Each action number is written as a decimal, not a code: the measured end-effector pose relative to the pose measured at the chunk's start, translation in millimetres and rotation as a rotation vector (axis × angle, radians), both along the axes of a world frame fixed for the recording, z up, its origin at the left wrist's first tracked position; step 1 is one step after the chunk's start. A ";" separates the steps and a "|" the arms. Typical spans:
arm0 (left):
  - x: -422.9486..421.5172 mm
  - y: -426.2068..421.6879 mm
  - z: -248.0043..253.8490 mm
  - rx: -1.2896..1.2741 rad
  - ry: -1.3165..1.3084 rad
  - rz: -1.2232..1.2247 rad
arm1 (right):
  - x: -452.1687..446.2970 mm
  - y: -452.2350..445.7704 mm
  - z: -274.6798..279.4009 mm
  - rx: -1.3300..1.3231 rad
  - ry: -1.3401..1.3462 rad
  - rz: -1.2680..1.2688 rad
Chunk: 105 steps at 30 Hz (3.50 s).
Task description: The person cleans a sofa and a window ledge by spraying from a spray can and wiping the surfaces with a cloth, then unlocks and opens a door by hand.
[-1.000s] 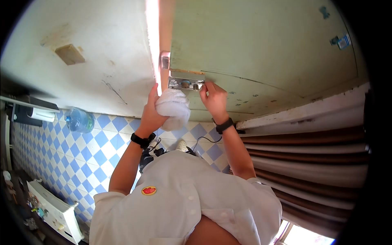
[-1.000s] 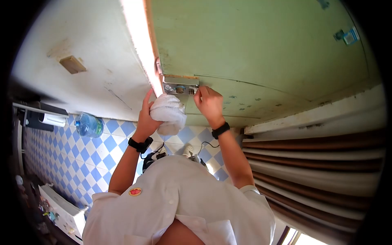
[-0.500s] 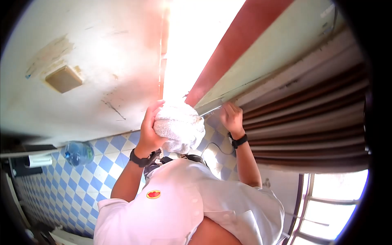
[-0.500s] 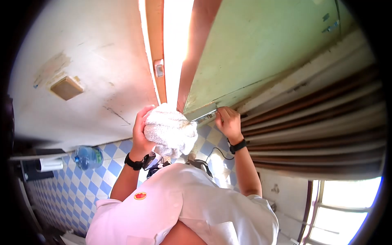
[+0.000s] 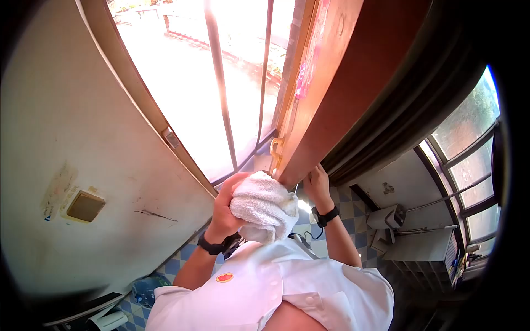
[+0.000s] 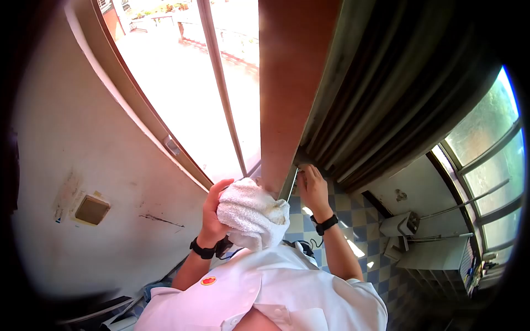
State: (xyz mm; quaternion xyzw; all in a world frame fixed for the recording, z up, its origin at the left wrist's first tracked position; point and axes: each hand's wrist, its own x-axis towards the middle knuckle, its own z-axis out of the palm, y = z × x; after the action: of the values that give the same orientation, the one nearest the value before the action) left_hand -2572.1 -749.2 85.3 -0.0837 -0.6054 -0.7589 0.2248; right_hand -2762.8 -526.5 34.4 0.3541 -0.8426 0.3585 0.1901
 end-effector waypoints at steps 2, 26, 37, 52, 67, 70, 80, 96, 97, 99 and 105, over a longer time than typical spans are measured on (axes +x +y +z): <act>2.4 -7.2 -12.7 0.000 -0.014 -0.013 | 19.3 -11.0 -8.7 -0.093 -0.118 -0.063; -18.1 192.7 9.7 -0.483 0.164 0.595 | 94.4 114.4 35.9 -0.425 0.135 0.176; 28.4 182.1 23.5 -0.427 0.119 0.948 | 112.4 92.9 59.8 -0.404 -0.161 0.563; 82.8 68.8 -3.1 -0.215 -0.069 0.885 | 4.7 -10.9 46.6 -0.171 -0.274 0.238; 80.0 -19.4 -41.4 -0.442 -0.022 0.730 | -22.4 -143.2 34.5 0.000 -0.477 0.400; 67.1 -25.0 -52.0 -0.412 -0.098 0.736 | -29.8 -168.2 23.0 0.003 -0.496 0.342; -18.4 -68.2 -73.3 -0.353 -0.352 0.715 | -54.2 -241.1 10.0 -0.090 -0.378 0.406; -118.4 -133.1 -109.6 -0.265 -0.497 1.056 | -89.1 -308.5 -14.5 -0.199 -0.187 0.501; -118.4 -134.4 -112.8 -0.277 -0.495 1.074 | -90.3 -309.0 -16.4 -0.228 -0.176 0.529; -121.6 -135.0 -114.8 -0.301 -0.486 1.105 | -90.9 -311.2 -12.6 -0.188 -0.175 0.529; -126.0 -124.9 -103.8 -0.286 -0.554 1.171 | -99.1 -305.8 -9.5 -0.145 -0.152 0.589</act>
State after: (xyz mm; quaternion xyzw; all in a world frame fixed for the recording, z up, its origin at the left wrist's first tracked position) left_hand -2698.0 -874.1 -18.5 0.4284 -0.6810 -0.4170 0.4229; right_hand -2861.8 -832.3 24.9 0.5407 -0.6879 0.4826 0.0391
